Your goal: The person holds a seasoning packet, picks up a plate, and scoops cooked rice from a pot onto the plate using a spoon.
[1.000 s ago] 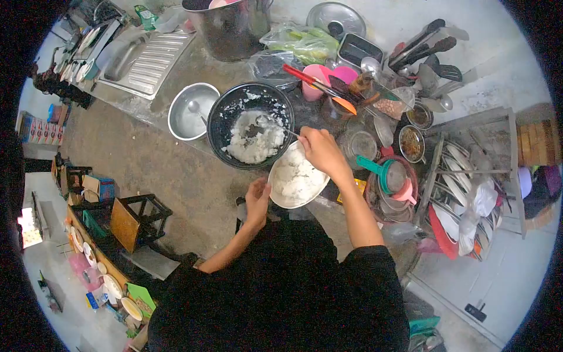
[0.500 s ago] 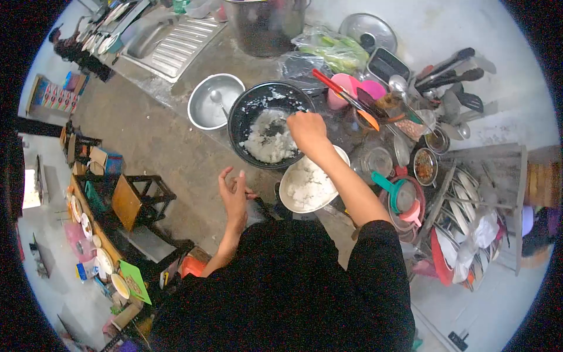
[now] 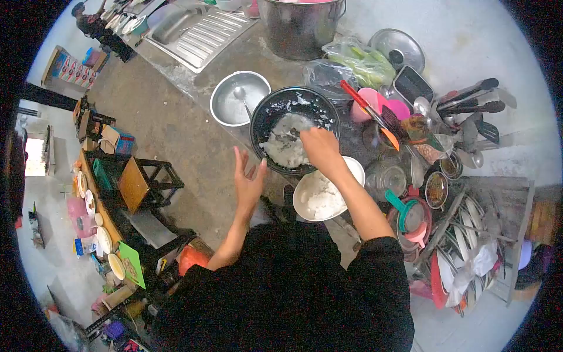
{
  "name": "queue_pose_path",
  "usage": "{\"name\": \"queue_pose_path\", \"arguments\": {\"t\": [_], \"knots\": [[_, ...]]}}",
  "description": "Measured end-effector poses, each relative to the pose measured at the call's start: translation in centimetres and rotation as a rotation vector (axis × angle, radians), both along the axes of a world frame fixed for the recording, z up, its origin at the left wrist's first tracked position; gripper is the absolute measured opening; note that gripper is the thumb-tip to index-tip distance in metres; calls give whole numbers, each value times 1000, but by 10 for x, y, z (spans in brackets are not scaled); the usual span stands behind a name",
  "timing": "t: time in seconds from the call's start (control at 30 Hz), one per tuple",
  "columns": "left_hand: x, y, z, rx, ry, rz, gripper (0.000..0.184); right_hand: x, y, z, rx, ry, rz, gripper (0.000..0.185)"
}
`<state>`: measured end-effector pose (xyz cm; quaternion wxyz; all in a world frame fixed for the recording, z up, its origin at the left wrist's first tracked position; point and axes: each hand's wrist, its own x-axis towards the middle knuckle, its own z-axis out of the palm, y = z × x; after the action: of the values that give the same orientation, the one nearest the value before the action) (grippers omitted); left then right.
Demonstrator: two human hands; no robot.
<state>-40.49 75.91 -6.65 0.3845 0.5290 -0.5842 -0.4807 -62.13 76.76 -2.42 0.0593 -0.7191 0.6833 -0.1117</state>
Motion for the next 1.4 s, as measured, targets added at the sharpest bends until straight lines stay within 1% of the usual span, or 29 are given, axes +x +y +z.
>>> {"name": "queue_pose_path", "arguments": {"t": [0.07,0.1,0.13,0.17,0.2,0.27,0.4,0.47,0.57,0.6,0.67,0.7,0.73,0.77,0.8,0.87,0.9,0.97,1.0,1.03,1.1,1.13,1.2,1.23,1.33,1.4], "knots": [[-3,-2,3,-29,111,-74,71,-1,-1,5,-8,-9,-29,6],[-5,-3,4,-30,110,-76,71,-1,-2,6,-15,-16,-59,7],[-7,-5,5,25,281,-142,70,-1,-3,6,-17,-17,-60,7],[-9,-6,6,79,453,-207,69,-1,-5,7,39,-7,-68,7],[-10,-6,6,76,454,-208,69,-1,-6,7,94,2,-78,8],[-12,-7,5,26,427,-132,65,-2,-6,5,86,-4,-67,8],[-13,-17,-7,69,452,-136,61,-3,-14,2,105,25,-76,8],[-11,-20,-11,67,389,-126,55,-4,-19,-3,86,33,-64,8],[-11,-24,-13,44,335,-117,52,-3,-28,-12,72,54,-21,7],[-10,-25,-15,45,336,-115,52,-2,-31,-15,76,67,12,6],[-7,-29,-18,-42,175,-139,55,-1,-34,-19,61,66,43,6],[-5,-30,-15,-40,175,-139,55,-1,-35,-21,46,65,70,6],[-1,-30,-12,-37,105,-160,63,-1,-34,-23,49,64,69,6],[1,-29,-8,-36,35,-179,72,-1,-33,-24,23,68,121,7],[1,-29,-2,-35,35,-178,72,-1,-34,-24,-5,73,173,8],[3,-27,8,-164,-196,-277,97,0,-35,-24,35,80,210,9],[3,-26,9,-161,-197,-279,97,0,-35,-24,75,89,244,9],[3,-27,10,-218,-265,-304,115,-4,-35,-24,94,89,278,9],[2,-27,10,-217,-265,-304,115,-6,-35,-21,112,90,316,9],[2,-27,9,-206,-276,-302,115,-9,-37,-16,113,89,317,9],[3,-27,9,-194,-291,-301,115,-15,-43,-7,228,183,294,8],[2,-26,10,-193,-303,-294,115,-15,-44,-9,228,182,295,8],[2,-25,12,-187,-314,-289,115,-15,-44,-17,76,158,305,8],[2,-26,13,-196,-344,-287,116,-16,-44,-20,78,156,302,8],[1,-26,13,-210,-393,-280,116,-14,-45,-15,148,136,366,8],[1,-25,14,-211,-414,-286,116,-15,-40,-5,312,228,432,8]]}}
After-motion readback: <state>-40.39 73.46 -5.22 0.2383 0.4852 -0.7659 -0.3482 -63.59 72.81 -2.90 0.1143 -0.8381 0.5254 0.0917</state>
